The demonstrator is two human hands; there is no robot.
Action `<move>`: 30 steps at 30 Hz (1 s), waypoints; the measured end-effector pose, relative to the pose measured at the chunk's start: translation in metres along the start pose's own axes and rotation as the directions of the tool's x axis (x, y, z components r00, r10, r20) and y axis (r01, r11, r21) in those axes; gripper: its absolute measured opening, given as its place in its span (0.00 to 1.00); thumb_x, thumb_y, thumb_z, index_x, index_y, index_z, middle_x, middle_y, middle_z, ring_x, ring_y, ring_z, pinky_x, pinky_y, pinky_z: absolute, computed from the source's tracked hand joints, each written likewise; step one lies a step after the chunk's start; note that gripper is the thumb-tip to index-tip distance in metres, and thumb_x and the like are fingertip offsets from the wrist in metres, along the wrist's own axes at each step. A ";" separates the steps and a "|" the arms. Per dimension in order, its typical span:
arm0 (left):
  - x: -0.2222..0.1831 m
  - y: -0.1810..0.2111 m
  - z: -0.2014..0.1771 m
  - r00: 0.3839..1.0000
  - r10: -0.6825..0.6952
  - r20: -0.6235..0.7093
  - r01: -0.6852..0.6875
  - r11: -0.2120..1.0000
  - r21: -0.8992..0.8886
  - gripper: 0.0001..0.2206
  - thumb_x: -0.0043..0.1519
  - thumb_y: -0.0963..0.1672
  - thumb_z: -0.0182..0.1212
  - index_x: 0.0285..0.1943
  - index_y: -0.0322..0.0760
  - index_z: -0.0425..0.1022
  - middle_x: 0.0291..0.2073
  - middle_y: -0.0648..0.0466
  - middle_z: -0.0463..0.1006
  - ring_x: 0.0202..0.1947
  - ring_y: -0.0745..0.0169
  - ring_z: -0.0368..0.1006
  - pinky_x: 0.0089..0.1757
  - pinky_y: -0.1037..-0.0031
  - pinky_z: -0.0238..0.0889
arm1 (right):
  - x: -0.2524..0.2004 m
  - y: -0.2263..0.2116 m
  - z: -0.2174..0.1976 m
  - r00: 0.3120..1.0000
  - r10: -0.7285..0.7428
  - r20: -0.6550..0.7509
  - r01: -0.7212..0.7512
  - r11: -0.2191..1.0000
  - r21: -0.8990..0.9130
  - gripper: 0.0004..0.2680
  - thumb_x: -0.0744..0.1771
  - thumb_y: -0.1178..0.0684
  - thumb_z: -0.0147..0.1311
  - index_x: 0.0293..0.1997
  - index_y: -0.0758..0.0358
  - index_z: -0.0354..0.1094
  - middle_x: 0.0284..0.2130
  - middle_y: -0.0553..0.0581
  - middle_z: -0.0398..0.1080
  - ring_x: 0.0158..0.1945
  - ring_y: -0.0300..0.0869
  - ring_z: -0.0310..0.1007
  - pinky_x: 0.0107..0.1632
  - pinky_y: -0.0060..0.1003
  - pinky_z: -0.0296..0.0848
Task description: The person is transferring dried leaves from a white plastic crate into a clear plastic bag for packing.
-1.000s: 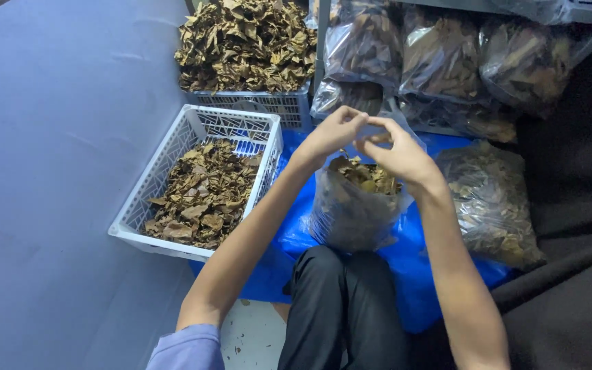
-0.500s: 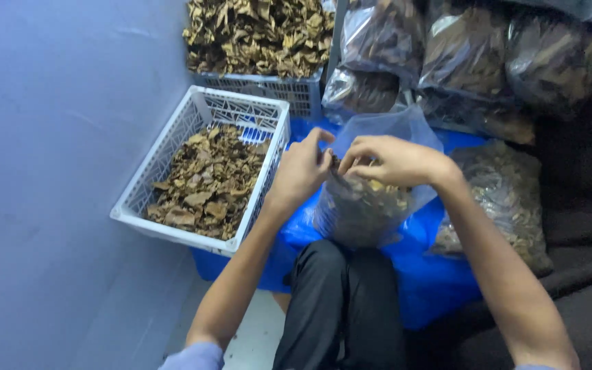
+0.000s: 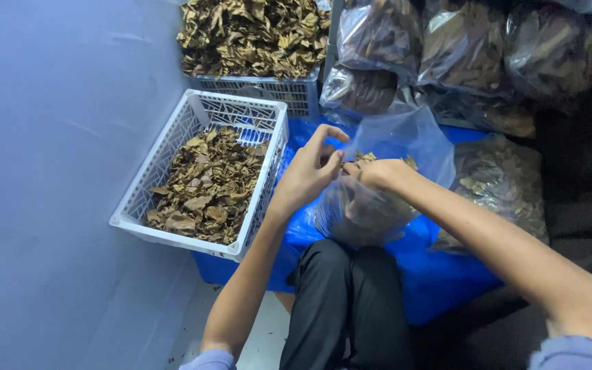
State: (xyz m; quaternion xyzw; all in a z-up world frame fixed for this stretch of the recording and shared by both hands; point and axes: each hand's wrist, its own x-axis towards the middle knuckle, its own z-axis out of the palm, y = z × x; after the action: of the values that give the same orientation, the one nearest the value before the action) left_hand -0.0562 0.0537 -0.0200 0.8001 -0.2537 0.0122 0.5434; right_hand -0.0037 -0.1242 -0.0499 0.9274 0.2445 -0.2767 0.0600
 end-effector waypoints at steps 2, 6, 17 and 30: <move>0.001 -0.006 0.001 1.000 0.004 -0.007 -0.004 1.000 -0.003 0.11 0.67 0.41 0.47 0.57 0.44 0.66 0.19 0.53 0.75 0.23 0.59 0.68 0.33 0.69 0.62 | 0.070 0.043 0.038 1.000 0.023 0.017 -0.023 1.000 0.014 0.31 0.68 0.25 0.33 0.77 0.51 0.36 0.71 0.68 0.48 0.73 0.60 0.52 0.74 0.57 0.51; 0.000 -0.007 0.000 0.999 -0.012 -0.041 0.011 1.000 -0.029 0.11 0.67 0.42 0.46 0.57 0.43 0.67 0.19 0.52 0.74 0.23 0.60 0.66 0.32 0.69 0.60 | -0.006 0.006 -0.035 0.990 -0.042 0.134 0.043 0.999 -0.005 0.33 0.64 0.28 0.56 0.75 0.52 0.51 0.68 0.63 0.59 0.71 0.56 0.59 0.70 0.52 0.61; 0.001 -0.018 0.002 1.000 -0.010 -0.021 0.008 0.994 -0.112 0.12 0.67 0.41 0.46 0.58 0.46 0.68 0.19 0.54 0.73 0.23 0.64 0.64 0.31 0.73 0.60 | -0.018 0.022 -0.014 0.894 -0.343 -0.288 0.384 0.918 0.098 0.13 0.65 0.57 0.52 0.55 0.66 0.72 0.50 0.71 0.69 0.50 0.64 0.74 0.46 0.53 0.77; -0.006 -0.017 0.001 0.998 -0.019 -0.062 0.007 0.983 -0.183 0.11 0.67 0.40 0.45 0.55 0.41 0.70 0.16 0.55 0.72 0.21 0.67 0.61 0.29 0.75 0.56 | 0.089 0.062 0.083 0.862 0.012 0.506 0.506 0.023 -0.862 0.29 0.71 0.35 0.28 0.47 0.79 0.74 0.47 0.72 0.76 0.49 0.53 0.76 0.56 0.45 0.72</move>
State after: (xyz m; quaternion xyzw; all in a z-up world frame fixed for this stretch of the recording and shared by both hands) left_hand -0.0547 0.0603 -0.0364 0.7477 -0.2311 0.0108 0.6224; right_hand 0.0513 -0.1616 -0.1697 0.5015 0.5103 -0.2139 0.6651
